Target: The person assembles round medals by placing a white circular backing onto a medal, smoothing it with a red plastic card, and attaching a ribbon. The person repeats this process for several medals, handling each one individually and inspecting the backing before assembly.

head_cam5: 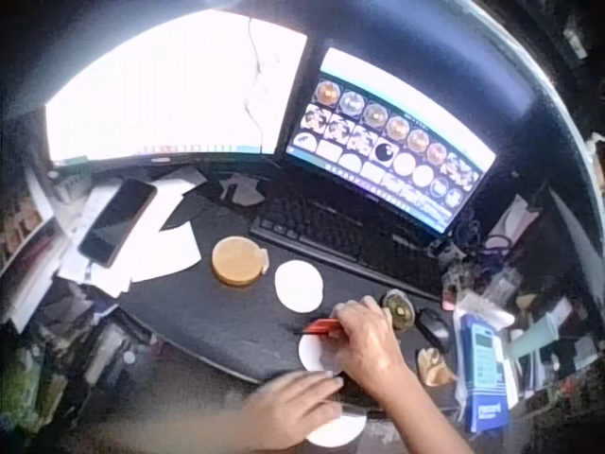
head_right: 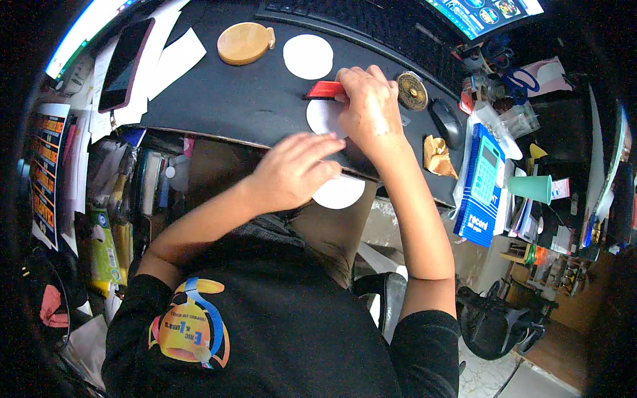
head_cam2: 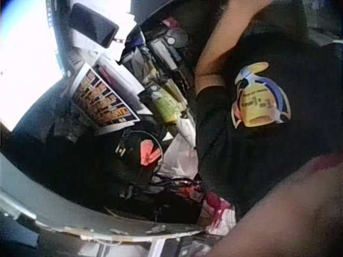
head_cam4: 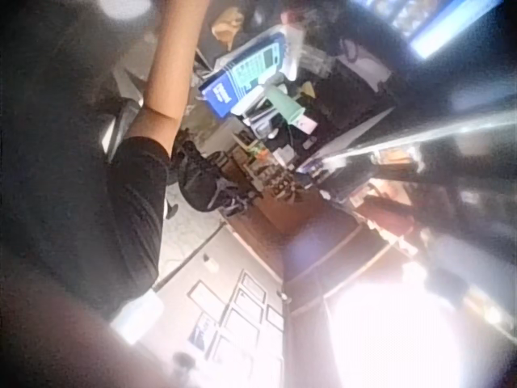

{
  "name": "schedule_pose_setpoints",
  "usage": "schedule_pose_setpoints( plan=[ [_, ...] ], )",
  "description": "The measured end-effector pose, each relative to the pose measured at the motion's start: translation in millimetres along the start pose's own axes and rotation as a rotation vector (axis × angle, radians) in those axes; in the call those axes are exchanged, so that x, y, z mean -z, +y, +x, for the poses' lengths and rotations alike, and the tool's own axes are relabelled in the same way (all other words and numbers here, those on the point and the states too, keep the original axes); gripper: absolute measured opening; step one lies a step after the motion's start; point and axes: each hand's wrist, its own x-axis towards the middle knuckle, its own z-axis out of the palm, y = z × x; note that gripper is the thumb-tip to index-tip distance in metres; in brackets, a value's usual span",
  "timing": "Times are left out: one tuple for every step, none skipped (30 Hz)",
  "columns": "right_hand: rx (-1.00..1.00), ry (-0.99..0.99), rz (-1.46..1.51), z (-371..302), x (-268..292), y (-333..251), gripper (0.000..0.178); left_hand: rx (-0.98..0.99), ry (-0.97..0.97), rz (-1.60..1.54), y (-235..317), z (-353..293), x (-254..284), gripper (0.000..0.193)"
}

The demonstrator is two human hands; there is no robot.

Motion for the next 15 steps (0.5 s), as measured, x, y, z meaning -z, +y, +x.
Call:
schedule_pose_setpoints(
  plan=[
    [-0.006,0.008,-0.016,0.3,-1.7,0.2,0.013,0.013,-0.067,0.026,5.5,-3.6,-8.9,0.019],
    [0.014,0.06,-0.015,-0.2,-4.1,-0.1,0.014,0.033,-0.113,0.061,6.3,-7.4,-14.6,0.018],
    [0.032,0.112,-0.019,-0.3,-7.1,-0.8,0.014,0.021,-0.098,0.092,5.3,-10.8,-18.7,0.018],
    [0.058,0.173,-0.032,-2.8,-9.2,-1.3,0.014,0.009,-0.094,0.119,4.8,-13.9,-22.3,0.018],
    [0.049,0.176,-0.074,-6.3,-10.7,-2.0,0.015,-0.004,-0.088,0.145,3.8,-16.3,-24.8,0.018],
    [0.018,0.181,-0.086,-8.3,-13.5,-3.8,0.014,-0.02,-0.085,0.163,1.0,-18.0,-25.5,0.019],
    [0.01,0.208,-0.102,-11.0,-15.2,-5.9,0.014,-0.029,-0.083,0.175,-0.8,-18.7,-26.0,0.019],
    [-0.017,0.178,-0.068,-12.9,-15.5,-7.2,0.015,-0.034,-0.083,0.185,-1.0,-19.5,-26.3,0.019],
    [-0.001,0.179,-0.069,-17.6,-13.6,-9.0,0.016,-0.037,-0.089,0.192,-0.4,-19.9,-26.4,0.019],
    [0.002,0.165,-0.075,-23.8,-10.3,-11.3,0.016,-0.04,-0.106,0.197,-0.7,-20.0,-25.7,0.021],
    [-0.003,0.14,-0.085,-29.0,-7.0,-13.8,0.017,-0.052,-0.097,0.209,-0.6,-19.7,-25.8,0.021],
    [0.029,0.109,-0.062,-39.5,0.0,-16.6,0.019,-0.062,-0.092,0.224,-0.6,-19.6,-25.9,0.021],
    [0.039,0.097,-0.038,-47.0,5.2,-19.2,0.02,-0.062,-0.085,0.24,-0.6,-20.0,-25.6,0.022],
    [0.042,0.07,-0.029,-55.2,10.3,-23.1,0.021,-0.052,-0.07,0.212,-0.2,-20.2,-26.1,0.023],
    [0.02,0.018,-0.026,-60.0,13.8,-25.7,0.021,-0.056,-0.072,0.223,-0.4,-20.9,-26.0,0.022]
  ],
)
